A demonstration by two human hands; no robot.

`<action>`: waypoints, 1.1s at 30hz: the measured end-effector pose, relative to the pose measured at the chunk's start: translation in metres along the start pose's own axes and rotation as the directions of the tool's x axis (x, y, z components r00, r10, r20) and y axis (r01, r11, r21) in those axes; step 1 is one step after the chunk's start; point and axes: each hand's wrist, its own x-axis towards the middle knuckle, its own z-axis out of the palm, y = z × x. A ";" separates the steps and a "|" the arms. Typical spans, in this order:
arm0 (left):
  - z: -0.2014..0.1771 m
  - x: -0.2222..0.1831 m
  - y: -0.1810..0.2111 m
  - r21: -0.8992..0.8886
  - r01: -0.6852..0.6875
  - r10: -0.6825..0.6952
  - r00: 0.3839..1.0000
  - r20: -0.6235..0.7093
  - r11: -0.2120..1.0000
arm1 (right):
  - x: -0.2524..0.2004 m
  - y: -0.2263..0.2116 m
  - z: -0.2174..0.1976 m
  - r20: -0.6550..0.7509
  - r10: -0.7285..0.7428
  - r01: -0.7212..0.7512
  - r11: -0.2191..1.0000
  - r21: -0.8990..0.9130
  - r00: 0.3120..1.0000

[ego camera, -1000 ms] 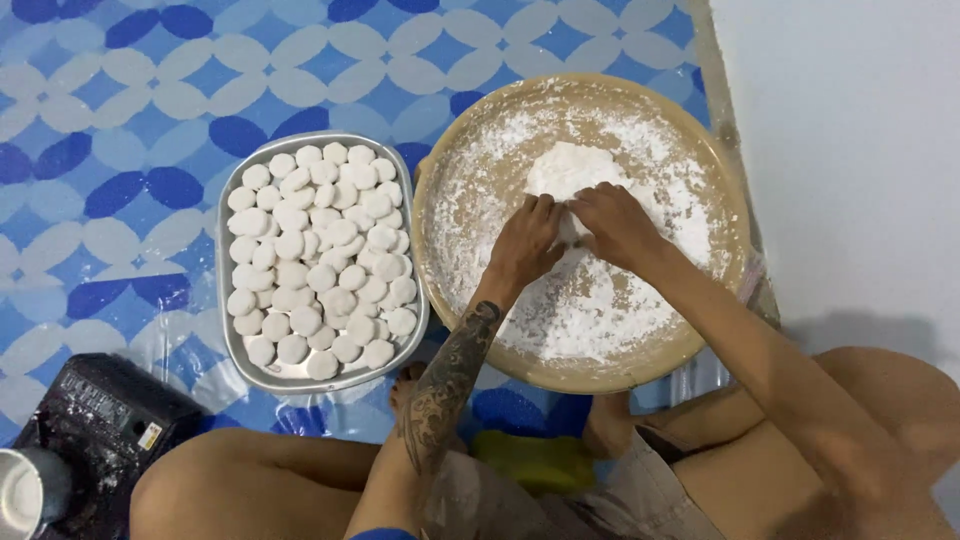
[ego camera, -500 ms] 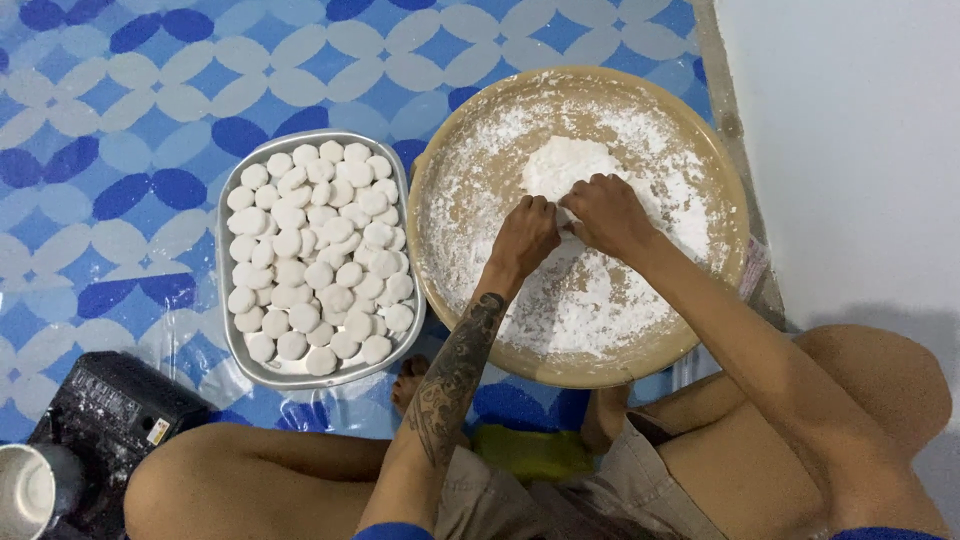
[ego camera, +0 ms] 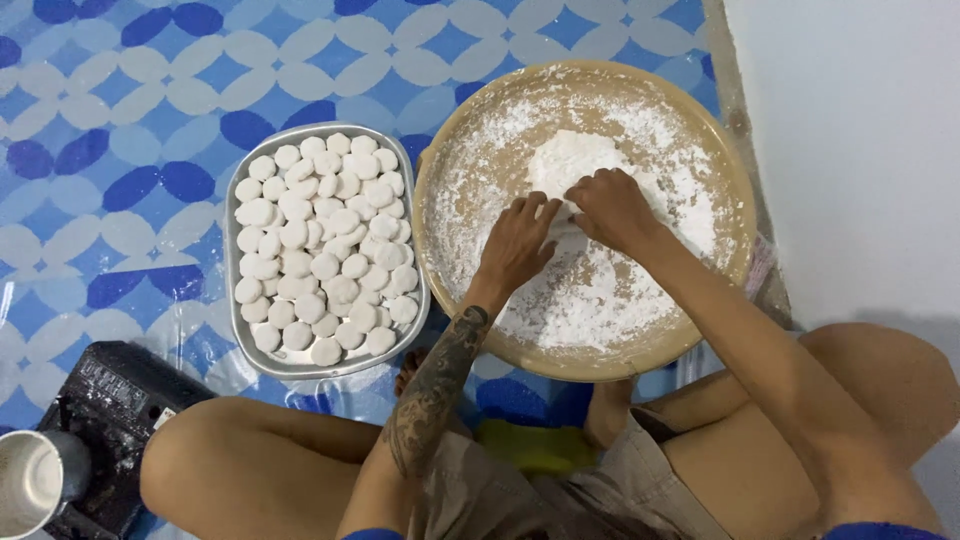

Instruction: Pinching off small pieces of dough, rolling them into balls, and placing them into a metal tray.

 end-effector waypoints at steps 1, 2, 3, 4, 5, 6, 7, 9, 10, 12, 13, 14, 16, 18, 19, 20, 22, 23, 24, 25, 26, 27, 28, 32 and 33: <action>0.015 -0.001 -0.004 0.000 0.001 -0.001 1.000 -0.002 1.000 | 0.000 -0.002 0.001 0.000 -0.002 0.002 1.000 -0.002 1.000; 0.030 0.001 -0.008 0.050 -0.023 0.025 0.999 -0.029 0.998 | 0.000 -0.002 0.001 0.007 0.008 -0.009 1.000 0.023 1.000; 0.045 0.003 -0.012 0.101 -0.046 0.052 0.997 -0.055 0.994 | 0.000 -0.001 0.001 0.014 0.018 -0.019 0.999 0.048 1.000; 0.050 0.005 -0.013 0.099 -0.052 0.058 0.997 -0.056 0.994 | 0.000 -0.002 -0.001 0.014 0.024 -0.025 0.999 0.046 1.000; 0.056 0.007 -0.013 0.138 -0.069 0.080 0.994 -0.073 0.988 | 0.000 -0.002 -0.003 0.004 0.032 -0.032 0.999 0.044 0.999; 0.060 0.006 -0.014 0.179 -0.083 0.099 0.991 -0.085 0.980 | 0.000 -0.005 -0.004 -0.005 0.037 -0.037 0.998 0.047 0.999; 0.067 0.006 -0.017 0.178 -0.085 0.101 0.991 -0.082 0.980 | -0.002 -0.006 -0.006 -0.004 0.040 -0.039 0.998 0.049 0.999; 0.079 0.005 -0.025 0.124 -0.100 0.110 0.991 -0.078 0.987 | -0.002 -0.009 -0.008 -0.008 0.040 -0.040 0.999 0.003 0.999; 0.080 0.005 -0.025 0.126 -0.098 0.109 0.991 -0.078 0.987 | -0.003 -0.009 -0.006 -0.009 0.039 -0.039 0.999 0.003 0.999; 0.081 0.006 -0.023 0.105 -0.076 0.081 0.996 -0.036 0.991 | -0.004 -0.008 -0.004 -0.023 0.041 -0.042 0.999 -0.027 0.999; 0.081 0.004 -0.022 0.107 -0.078 0.082 0.996 -0.037 0.991 | -0.004 -0.009 -0.004 -0.025 0.042 -0.043 0.999 -0.028 0.999; 0.080 0.003 -0.021 0.010 -0.021 0.022 0.999 -0.035 1.000 | -0.004 -0.010 -0.005 -0.031 0.054 -0.055 0.998 -0.040 0.998; 0.057 0.000 -0.013 -0.085 0.035 -0.037 0.999 -0.026 0.996 | -0.005 -0.012 -0.007 -0.038 0.068 -0.070 0.996 -0.050 0.997; 0.013 -0.002 0.001 -0.283 0.133 -0.137 0.991 0.006 0.950 | -0.005 -0.012 -0.010 -0.044 0.065 -0.067 0.996 -0.056 0.997; 0.004 -0.004 0.004 -0.282 0.131 -0.136 0.991 0.005 0.950 | -0.006 -0.012 -0.011 -0.046 0.066 -0.068 0.996 -0.056 0.997; -0.005 -0.006 0.008 -0.337 0.176 -0.186 0.983 0.003 0.925 | -0.007 -0.013 -0.012 -0.046 0.069 -0.072 0.996 -0.057 0.997; -0.014 -0.012 0.010 -0.389 0.221 -0.237 0.971 0.005 0.895 | -0.007 -0.013 -0.010 -0.047 0.071 -0.074 0.996 -0.056 0.996; -0.013 -0.015 0.009 -0.429 0.254 -0.278 0.961 0.006 0.867 | -0.006 -0.011 -0.007 -0.045 0.067 -0.068 0.997 -0.035 0.997; -0.013 -0.018 0.008 -0.469 0.283 -0.315 0.949 0.009 0.837 | -0.006 -0.010 -0.004 -0.044 0.065 -0.066 0.998 -0.015 0.997; -0.018 -0.018 0.009 -0.468 0.282 -0.314 0.949 0.010 0.838 | -0.004 -0.009 0.004 -0.045 0.067 -0.067 0.998 -0.014 0.997; -0.024 -0.018 0.009 -0.448 0.265 -0.301 0.954 -0.009 0.854 | -0.001 -0.008 0.012 -0.038 0.060 -0.062 0.997 -0.048 0.997; -0.029 -0.019 0.009 -0.427 0.248 -0.286 0.958 -0.028 0.870 | 0.002 -0.008 0.020 -0.031 0.054 -0.057 0.995 -0.081 0.998; -0.037 -0.018 0.012 -0.425 0.253 -0.292 0.956 -0.027 0.869 | 0.002 -0.008 0.017 -0.030 0.049 -0.051 0.996 -0.079 0.998; -0.021 -0.014 0.008 -0.124 0.124 -0.116 0.991 0.067 0.984 | 0.001 -0.010 0.009 -0.008 0.064 -0.065 0.997 -0.046 0.998; -0.006 -0.013 0.004 0.006 0.028 -0.028 0.995 0.098 1.000 | 0.001 -0.011 0.006 -0.006 0.075 -0.075 0.997 -0.035 0.997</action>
